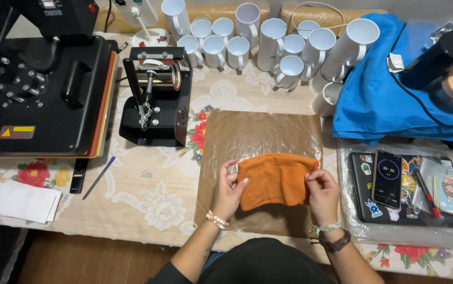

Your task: The person cleans white ceramic mugs using an orange cloth. They wipe the exterior and interior of the mugs, then place them into a mug press machine. The person also folds the cloth and interacts with a heat press machine on the table.

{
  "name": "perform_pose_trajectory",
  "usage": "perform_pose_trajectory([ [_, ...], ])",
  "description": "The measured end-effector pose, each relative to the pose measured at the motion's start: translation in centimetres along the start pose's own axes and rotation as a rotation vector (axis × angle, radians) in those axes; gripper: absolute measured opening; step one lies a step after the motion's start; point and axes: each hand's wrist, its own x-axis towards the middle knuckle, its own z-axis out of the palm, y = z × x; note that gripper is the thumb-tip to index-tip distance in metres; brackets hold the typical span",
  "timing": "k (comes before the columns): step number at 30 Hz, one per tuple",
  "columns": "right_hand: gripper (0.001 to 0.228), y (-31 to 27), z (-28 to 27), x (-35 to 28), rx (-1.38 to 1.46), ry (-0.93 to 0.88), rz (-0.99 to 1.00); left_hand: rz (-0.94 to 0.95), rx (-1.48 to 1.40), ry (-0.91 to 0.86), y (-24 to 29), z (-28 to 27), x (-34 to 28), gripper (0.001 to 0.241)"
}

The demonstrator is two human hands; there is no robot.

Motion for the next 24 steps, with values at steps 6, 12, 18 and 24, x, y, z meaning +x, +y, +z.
perform_pose_trajectory([
  [6,0.024,-5.7,2.5,-2.4,-0.161,-0.109,-0.124,0.171,0.168,-0.102,2.7,1.8,-1.0,0.083],
  [12,0.028,-7.3,2.6,-2.9,-0.196,-0.202,-0.189,0.196,0.208,-0.124,5.0,3.7,-1.9,0.069],
  [18,0.032,-6.9,2.4,-3.7,-0.200,-0.320,-0.241,0.148,0.169,-0.115,2.0,3.7,-1.8,0.061],
  [24,0.059,-3.7,2.7,-4.1,-0.471,-0.541,-0.442,0.009,0.117,-0.106,6.1,4.9,-3.1,0.040],
])
